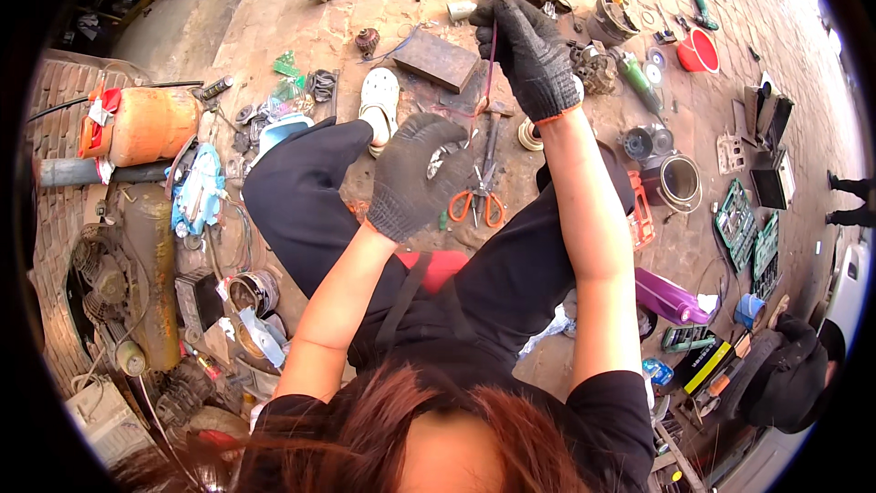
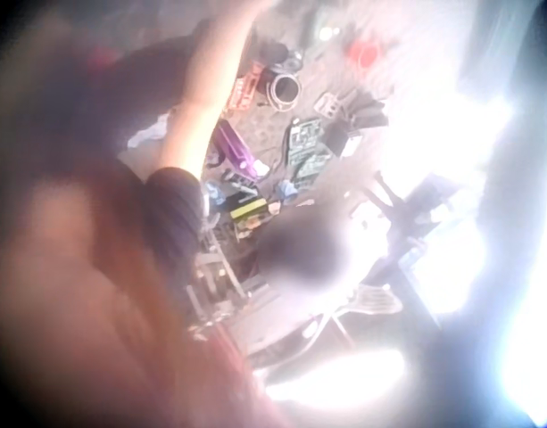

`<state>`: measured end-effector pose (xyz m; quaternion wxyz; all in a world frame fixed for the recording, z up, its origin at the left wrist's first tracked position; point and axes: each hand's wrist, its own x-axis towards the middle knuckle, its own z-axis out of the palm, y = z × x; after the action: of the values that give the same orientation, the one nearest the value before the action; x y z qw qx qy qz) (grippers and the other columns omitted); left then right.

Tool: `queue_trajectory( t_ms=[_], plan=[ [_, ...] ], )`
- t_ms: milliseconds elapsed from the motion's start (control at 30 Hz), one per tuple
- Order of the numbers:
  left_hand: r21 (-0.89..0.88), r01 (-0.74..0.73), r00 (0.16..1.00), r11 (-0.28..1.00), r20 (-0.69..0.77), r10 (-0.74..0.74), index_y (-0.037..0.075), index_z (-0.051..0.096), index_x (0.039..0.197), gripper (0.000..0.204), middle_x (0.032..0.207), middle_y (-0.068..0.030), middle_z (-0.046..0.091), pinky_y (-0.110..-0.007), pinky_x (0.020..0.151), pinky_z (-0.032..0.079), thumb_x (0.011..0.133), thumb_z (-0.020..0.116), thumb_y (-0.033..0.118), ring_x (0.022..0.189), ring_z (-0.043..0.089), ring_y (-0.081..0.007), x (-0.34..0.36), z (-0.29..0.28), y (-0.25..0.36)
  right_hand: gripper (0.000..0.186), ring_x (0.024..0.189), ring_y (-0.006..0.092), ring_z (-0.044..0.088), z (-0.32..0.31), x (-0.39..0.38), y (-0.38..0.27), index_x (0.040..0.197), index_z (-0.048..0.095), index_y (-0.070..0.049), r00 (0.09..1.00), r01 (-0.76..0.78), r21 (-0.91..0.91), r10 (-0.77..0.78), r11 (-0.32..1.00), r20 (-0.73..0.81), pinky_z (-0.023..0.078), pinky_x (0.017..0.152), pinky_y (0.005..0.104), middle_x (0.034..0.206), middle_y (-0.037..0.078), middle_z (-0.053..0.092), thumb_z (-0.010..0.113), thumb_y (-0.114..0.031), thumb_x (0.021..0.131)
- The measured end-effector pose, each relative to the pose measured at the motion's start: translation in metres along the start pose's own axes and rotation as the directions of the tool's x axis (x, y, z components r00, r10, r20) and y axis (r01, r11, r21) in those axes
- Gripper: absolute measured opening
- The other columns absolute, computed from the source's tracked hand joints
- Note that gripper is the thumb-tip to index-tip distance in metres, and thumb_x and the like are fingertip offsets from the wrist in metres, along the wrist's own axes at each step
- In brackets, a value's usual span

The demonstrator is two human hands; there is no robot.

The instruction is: The person sits on the ground in a cluttered workshop and uses pliers and scissors to strip and cut wires. They manipulate the wire ends and tools while surrounded by various mechanical parts and tools.

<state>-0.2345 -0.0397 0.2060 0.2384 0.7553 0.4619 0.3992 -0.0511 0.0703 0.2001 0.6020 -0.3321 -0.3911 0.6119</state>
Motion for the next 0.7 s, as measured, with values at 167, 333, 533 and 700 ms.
queue_trajectory(
  t_ms=[167,333,533,700],
  plan=[
    [0.072,0.092,0.948,0.993,-0.313,-0.065,-0.003,0.065,0.092,0.032,0.087,-0.0127,0.061,-0.033,0.071,0.049,0.071,0.078,0.017,0.077,0.061,-0.0236,0.031,0.011,0.012,0.029,0.076,0.0078,0.06,0.008,-0.012,0.001,0.108,0.065,-0.003,0.999,0.041,-0.115,-0.042,0.993,-0.006,0.049,0.07,0.0227,0.093,0.002,0.068,0.055,-0.028,0.098],
    [-0.002,0.164,0.958,0.987,-0.24,-0.159,-0.003,0.067,0.097,0.027,0.085,-0.0125,0.064,-0.032,0.068,0.05,0.076,0.074,0.013,0.073,0.062,-0.0209,0.052,0.039,0.0,0.027,0.077,0.0108,0.061,0.018,-0.016,-0.004,0.108,0.064,-0.002,0.997,-0.008,-0.077,0.002,0.997,-0.073,0.05,0.07,0.0235,0.093,0.005,0.068,0.055,-0.026,0.098],
    [-0.333,0.259,0.924,0.907,-0.188,-0.333,-0.004,0.068,0.094,0.019,0.086,-0.0126,0.066,-0.03,0.067,0.049,0.08,0.069,0.008,0.072,0.063,-0.0177,0.053,0.054,-0.011,0.029,0.078,0.0144,0.062,0.001,-0.01,0.009,0.11,0.061,0.001,0.999,-0.027,0.183,0.032,0.983,-0.026,0.052,0.072,0.0273,0.096,0.01,0.067,0.054,-0.025,0.098],
    [-0.267,0.252,0.937,0.93,-0.172,-0.303,-0.004,0.067,0.097,0.022,0.087,-0.0122,0.067,-0.029,0.068,0.049,0.08,0.07,0.007,0.073,0.063,-0.0158,0.055,0.049,-0.003,0.027,0.08,0.0151,0.062,0.001,-0.008,0.014,0.108,0.061,0.0,0.994,-0.003,0.219,0.027,0.976,-0.107,0.053,0.073,0.0282,0.096,0.01,0.067,0.054,-0.024,0.098]
  ],
)
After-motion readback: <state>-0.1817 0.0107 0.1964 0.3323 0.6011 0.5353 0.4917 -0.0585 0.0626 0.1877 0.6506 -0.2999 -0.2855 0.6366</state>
